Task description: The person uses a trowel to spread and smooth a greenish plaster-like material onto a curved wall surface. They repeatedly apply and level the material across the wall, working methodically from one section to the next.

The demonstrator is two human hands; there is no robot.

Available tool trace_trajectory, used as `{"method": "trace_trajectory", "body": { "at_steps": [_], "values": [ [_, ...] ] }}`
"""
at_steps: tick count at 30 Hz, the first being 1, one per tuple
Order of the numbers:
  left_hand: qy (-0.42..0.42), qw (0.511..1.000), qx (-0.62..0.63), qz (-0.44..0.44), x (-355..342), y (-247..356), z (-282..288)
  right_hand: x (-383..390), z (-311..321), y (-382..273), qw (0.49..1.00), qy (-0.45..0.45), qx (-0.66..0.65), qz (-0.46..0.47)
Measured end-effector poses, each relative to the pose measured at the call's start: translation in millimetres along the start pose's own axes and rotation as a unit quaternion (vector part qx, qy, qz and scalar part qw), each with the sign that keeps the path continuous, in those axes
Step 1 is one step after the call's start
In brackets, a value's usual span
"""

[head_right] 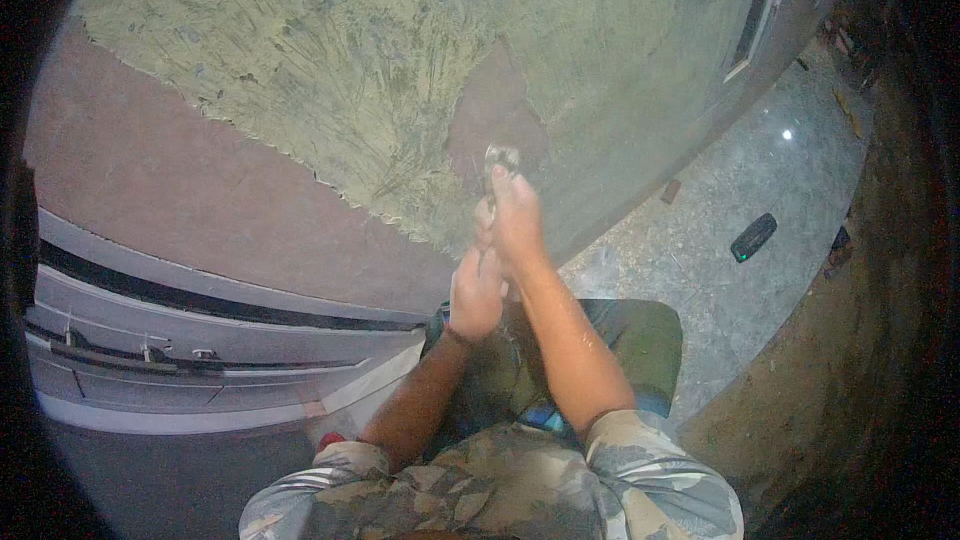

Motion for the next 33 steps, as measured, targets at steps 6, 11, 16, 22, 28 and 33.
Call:
{"method": "trace_trajectory", "body": {
  "at_steps": [6, 11, 16, 22, 28, 33],
  "values": [
    [0.041, 0.999, 0.008, 0.025, 22, -52, 17, 29, -2, 55, 0.996, -0.018, -0.013, -0.092],
    [0.068, 0.988, -0.114, -0.082, 32, -45, 25, 37, -6, 56, 0.995, -0.018, -0.037, -0.086],
    [0.095, 0.96, -0.202, -0.17, 34, -29, 43, 35, -16, 59, 0.999, 0.006, -0.019, -0.046],
    [0.006, 0.997, -0.002, -0.078, 29, -13, 36, 30, -19, 35, 0.996, -0.002, -0.087, 0.019],
    [0.04, 0.994, -0.04, -0.098, 19, 9, 32, 23, -24, 14, 0.996, -0.011, -0.089, -0.013],
    [0.03, 0.999, -0.03, -0.021, 22, -7, 27, 27, -16, 31, 0.994, 0.023, -0.058, -0.089]
  ]
}}
Point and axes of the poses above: each hand's wrist, its own x-axis away from the middle knuckle, its own z-axis out of the back of the hand, y = z × x, the point moved 7 cm from there along -x, towards the middle knuckle, and after that the axes turned 9 degrees about z, right-handed, at the moved point
